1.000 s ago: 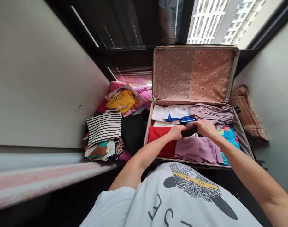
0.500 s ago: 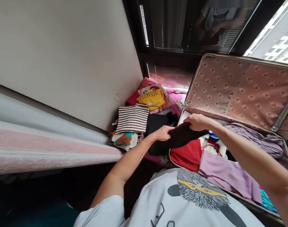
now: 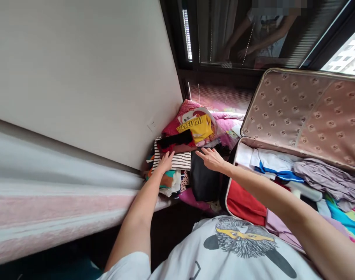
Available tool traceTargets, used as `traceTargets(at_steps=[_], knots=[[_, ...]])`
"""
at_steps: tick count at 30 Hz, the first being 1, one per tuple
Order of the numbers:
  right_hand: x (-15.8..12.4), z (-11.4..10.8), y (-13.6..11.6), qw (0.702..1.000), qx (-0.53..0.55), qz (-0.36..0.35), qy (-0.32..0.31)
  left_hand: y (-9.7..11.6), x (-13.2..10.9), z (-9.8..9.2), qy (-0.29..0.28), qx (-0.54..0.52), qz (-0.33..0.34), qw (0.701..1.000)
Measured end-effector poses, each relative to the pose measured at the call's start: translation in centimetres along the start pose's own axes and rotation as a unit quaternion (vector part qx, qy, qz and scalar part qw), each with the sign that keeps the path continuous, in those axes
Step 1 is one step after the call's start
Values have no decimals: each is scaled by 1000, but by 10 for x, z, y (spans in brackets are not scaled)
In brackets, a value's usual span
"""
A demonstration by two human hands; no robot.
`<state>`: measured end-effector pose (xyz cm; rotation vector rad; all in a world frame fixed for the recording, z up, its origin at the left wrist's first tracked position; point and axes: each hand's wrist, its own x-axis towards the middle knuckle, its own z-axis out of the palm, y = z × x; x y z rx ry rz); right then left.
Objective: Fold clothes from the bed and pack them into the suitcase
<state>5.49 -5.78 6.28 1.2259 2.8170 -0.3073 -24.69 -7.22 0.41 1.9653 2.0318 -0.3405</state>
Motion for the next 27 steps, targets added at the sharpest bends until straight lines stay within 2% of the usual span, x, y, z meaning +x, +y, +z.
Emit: traceTargets(at_steps=[3, 6, 8, 10, 12, 14, 17, 20, 23, 27], knots=[[-63, 19, 30, 997, 47, 57, -1, -2, 2, 14, 25, -23, -15, 999], [-150, 37, 66, 981, 113, 154, 24, 11, -6, 12, 88, -27, 4, 996], [-215, 52, 86, 957, 153, 239, 59, 33, -9, 8, 140, -56, 31, 988], [-278, 68, 101, 921, 184, 327, 105, 70, -11, 5, 180, -118, 85, 973], [-336, 83, 113, 875, 200, 411, 158, 121, -15, 5, 193, -191, 166, 948], [-385, 96, 124, 822, 208, 493, 196, 183, -25, 9, 165, -261, 246, 918], [-444, 111, 142, 734, 213, 607, 217, 279, -46, 25, 57, -325, 329, 885], [-488, 121, 159, 673, 213, 666, 241, 364, -61, 46, -21, -301, 404, 864], [-519, 129, 173, 647, 234, 675, 265, 440, -65, 58, -36, -231, 460, 857], [-541, 139, 174, 650, 273, 642, 302, 548, -54, 57, -22, -106, 476, 873]])
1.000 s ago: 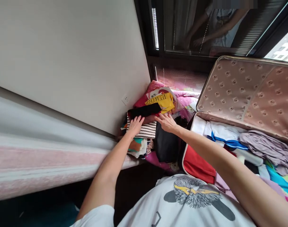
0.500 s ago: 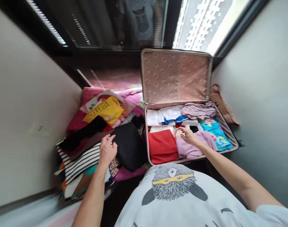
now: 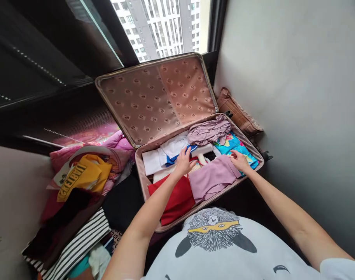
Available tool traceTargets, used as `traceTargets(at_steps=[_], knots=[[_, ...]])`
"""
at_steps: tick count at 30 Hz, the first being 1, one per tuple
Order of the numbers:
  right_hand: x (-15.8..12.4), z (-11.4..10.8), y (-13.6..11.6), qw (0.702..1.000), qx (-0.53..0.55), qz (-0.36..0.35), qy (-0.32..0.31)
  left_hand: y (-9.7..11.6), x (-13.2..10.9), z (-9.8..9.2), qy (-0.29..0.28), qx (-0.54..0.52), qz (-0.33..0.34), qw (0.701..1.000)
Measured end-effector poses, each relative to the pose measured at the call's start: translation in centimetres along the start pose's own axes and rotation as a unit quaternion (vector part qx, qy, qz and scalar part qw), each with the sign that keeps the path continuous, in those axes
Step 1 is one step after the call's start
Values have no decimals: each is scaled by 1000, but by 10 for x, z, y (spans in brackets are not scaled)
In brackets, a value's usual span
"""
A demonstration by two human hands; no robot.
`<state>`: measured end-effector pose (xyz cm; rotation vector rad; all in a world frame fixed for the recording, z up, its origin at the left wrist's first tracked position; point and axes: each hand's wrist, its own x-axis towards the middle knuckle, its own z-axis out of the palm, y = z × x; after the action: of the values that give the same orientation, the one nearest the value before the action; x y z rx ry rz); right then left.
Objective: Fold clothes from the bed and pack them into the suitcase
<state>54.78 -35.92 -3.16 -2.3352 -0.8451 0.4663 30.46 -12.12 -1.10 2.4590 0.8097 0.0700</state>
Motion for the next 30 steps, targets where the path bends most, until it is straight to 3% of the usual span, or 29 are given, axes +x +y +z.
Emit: traceTargets(at_steps=[4, 7, 10, 14, 16, 18, 20, 22, 26, 30], knots=[[-20, -5, 17, 998, 28, -57, -5, 33, 103, 9, -40, 97, -26, 994], [-44, -7, 33, 995, 25, -98, 6, 45, 160, 15, -73, 113, -80, 988], [-66, -4, 49, 993, 13, -113, 21, 53, 192, 19, -90, 126, -119, 981], [-81, 8, 61, 991, -39, -127, 23, 70, 205, 17, -126, 136, -126, 975], [-83, 12, 61, 989, -71, -130, 14, 80, 204, 9, -131, 144, -118, 974], [-83, 13, 59, 988, -90, -127, 9, 88, 197, -7, -88, 157, -103, 978], [-82, 13, 58, 987, -96, -128, 5, 90, 182, -35, -14, 154, -80, 985], [-81, 10, 57, 986, -97, -134, -3, 83, 160, -76, 67, 126, -61, 988], [-78, 5, 56, 986, -101, -129, -17, 33, 95, -173, 229, 33, -82, 969], [-75, 3, 52, 988, -120, -96, -19, -44, 26, -262, 398, -7, -181, 899]])
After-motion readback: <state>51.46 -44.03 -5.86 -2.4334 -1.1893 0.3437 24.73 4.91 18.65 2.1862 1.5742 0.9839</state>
